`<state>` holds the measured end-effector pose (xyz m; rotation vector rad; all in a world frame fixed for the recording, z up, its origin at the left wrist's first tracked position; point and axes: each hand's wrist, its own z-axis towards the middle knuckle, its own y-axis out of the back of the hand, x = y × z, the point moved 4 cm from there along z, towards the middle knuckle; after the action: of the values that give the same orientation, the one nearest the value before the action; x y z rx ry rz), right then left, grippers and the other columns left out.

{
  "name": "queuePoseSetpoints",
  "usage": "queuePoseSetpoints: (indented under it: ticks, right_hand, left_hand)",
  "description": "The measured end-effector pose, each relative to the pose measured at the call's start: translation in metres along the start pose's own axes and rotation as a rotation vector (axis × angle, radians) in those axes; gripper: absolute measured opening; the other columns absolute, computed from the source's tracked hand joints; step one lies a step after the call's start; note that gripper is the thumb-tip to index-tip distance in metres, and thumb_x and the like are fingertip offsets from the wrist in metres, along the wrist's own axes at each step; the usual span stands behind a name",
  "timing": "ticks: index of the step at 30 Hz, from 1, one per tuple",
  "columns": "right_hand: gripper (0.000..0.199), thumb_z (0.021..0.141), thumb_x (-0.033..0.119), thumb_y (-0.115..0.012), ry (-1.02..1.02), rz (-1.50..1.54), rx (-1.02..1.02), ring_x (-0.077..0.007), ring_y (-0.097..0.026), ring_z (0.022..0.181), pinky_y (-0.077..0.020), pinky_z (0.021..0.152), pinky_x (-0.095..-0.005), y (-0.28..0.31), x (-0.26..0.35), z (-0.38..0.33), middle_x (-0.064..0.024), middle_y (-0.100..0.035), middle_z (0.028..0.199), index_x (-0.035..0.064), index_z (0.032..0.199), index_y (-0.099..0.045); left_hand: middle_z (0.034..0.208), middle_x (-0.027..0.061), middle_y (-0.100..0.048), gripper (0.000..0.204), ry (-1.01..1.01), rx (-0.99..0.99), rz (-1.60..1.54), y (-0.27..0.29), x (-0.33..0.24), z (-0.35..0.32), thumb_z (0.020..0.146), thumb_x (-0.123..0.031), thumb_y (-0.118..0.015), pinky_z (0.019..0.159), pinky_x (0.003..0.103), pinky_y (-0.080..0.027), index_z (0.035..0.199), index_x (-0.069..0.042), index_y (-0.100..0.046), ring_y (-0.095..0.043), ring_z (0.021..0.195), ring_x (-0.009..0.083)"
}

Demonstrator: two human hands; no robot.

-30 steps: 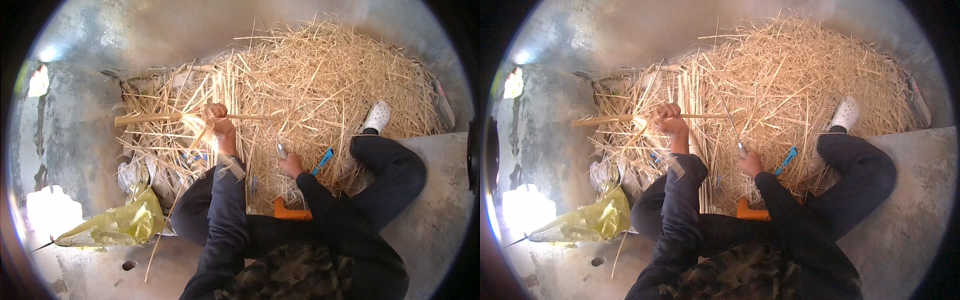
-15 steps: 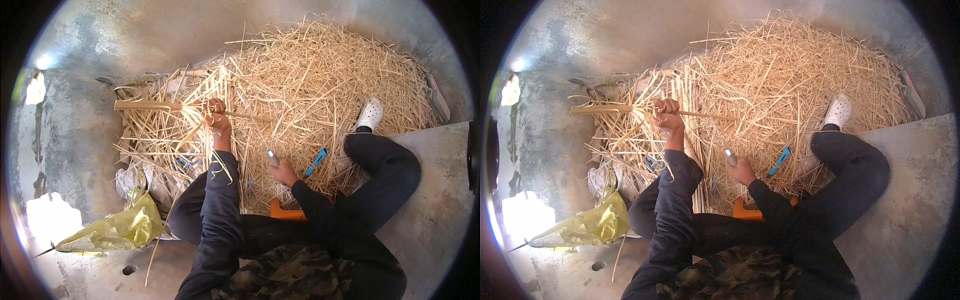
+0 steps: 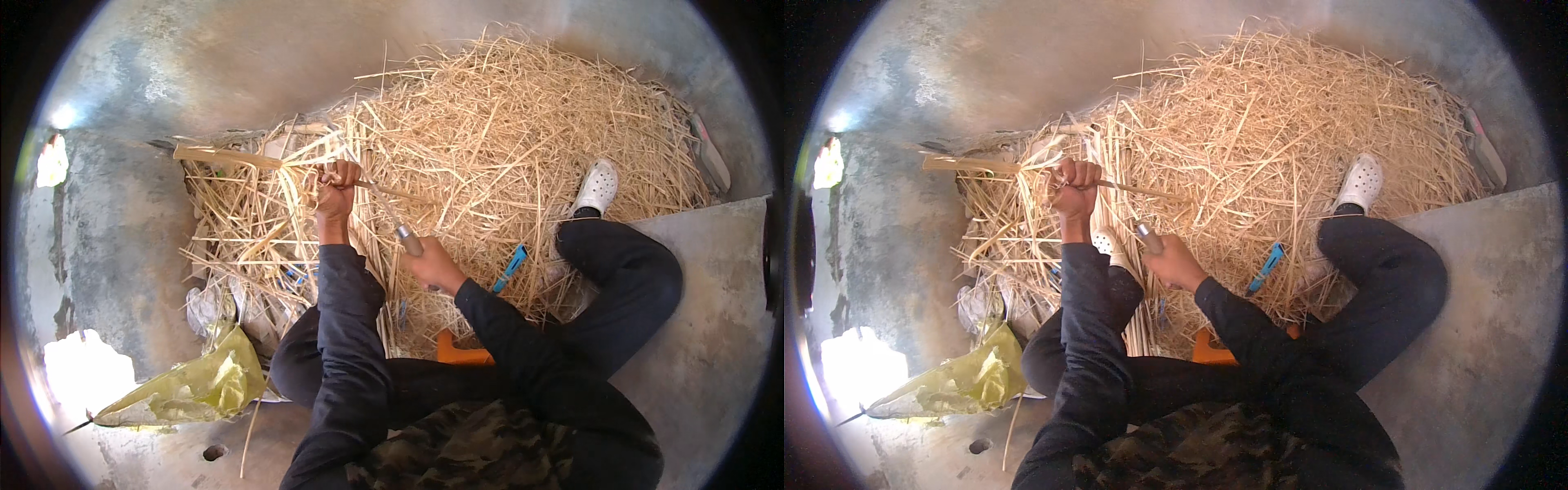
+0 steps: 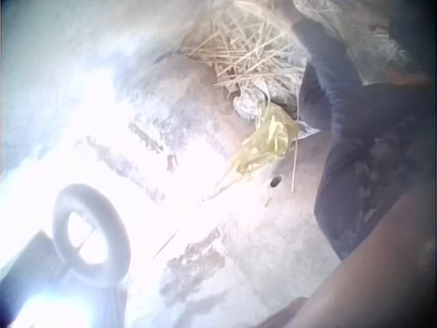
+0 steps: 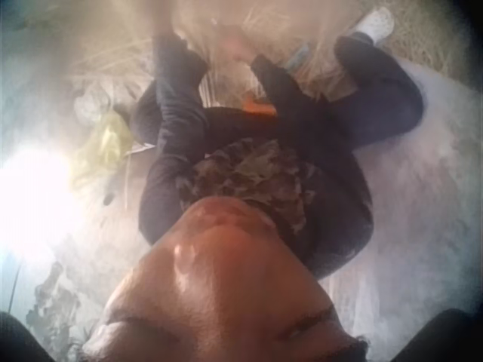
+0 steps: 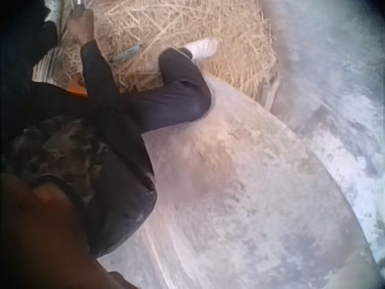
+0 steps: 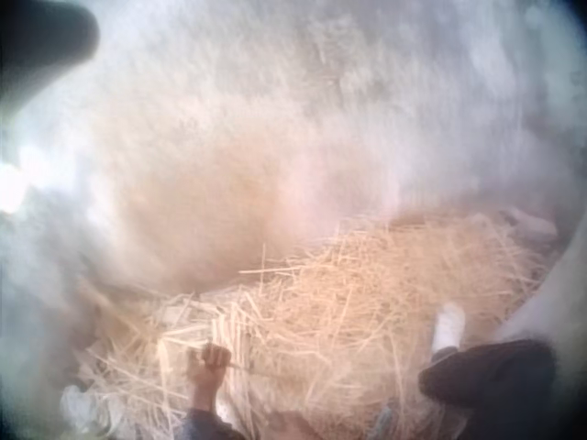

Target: The person sits on a floor covered in straw and uses a knife to peel the outer layers off long, thin sticks. They hold the stick in one hand and scrape the knife along its length to remove the bark, creating thin shavings that fall onto the pile below.

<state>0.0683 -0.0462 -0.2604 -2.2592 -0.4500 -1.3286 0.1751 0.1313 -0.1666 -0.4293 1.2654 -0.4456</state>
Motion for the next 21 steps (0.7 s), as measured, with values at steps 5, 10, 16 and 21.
queuePoseSetpoints:
  ticks: [5,10,16,21]
  right_hand:
    - [0.022,0.078,0.019,-0.059,-0.072,-0.145,-0.233,-0.0173,-0.049,0.037,-0.0394,0.037,-0.032,0.042,-0.112,0.033,-0.0092,-0.054,0.053,-0.002,0.071,-0.056]
    - [0.021,0.08,0.017,-0.06,-0.05,-0.057,-0.118,-0.0132,-0.049,0.038,-0.0376,0.035,-0.0313,0.016,-0.055,0.009,-0.0055,-0.05,0.053,-0.0014,0.075,-0.051]
    - [0.024,0.078,0.02,-0.06,0.214,-0.287,-0.166,-0.0165,-0.051,0.045,-0.0437,0.048,-0.0336,0.011,-0.069,0.018,-0.0052,-0.047,0.053,-0.0006,0.07,-0.05]
    - [0.02,0.076,0.018,-0.059,-0.237,-0.324,-0.464,-0.0277,-0.056,0.053,-0.043,0.051,-0.0408,0.075,-0.211,0.035,-0.0165,-0.055,0.059,-0.0024,0.076,-0.057]
  left_hand:
    - [0.049,-0.0041,-0.021,0.045,-0.005,0.079,-0.03,-0.001,-0.007,0.001,0.084,-0.05,-0.045,0.052,0.027,-0.019,0.058,-0.018,-0.027,-0.018,0.049,0.0114]
    - [0.05,-0.0055,-0.021,0.044,-0.131,0.212,-0.093,0.002,-0.007,0.0,0.083,-0.05,-0.047,0.052,0.027,-0.019,0.058,-0.018,-0.029,-0.018,0.049,0.0103]
    - [0.05,-0.0052,-0.02,0.044,-0.043,0.093,-0.107,0.013,-0.009,0.003,0.085,-0.047,-0.046,0.051,0.027,-0.019,0.058,-0.018,-0.029,-0.019,0.048,0.0101]
    - [0.051,-0.005,-0.024,0.044,-0.03,0.069,-0.135,0.013,-0.005,0.007,0.087,-0.049,-0.044,0.052,0.026,-0.021,0.057,-0.019,-0.031,-0.022,0.048,0.0101]
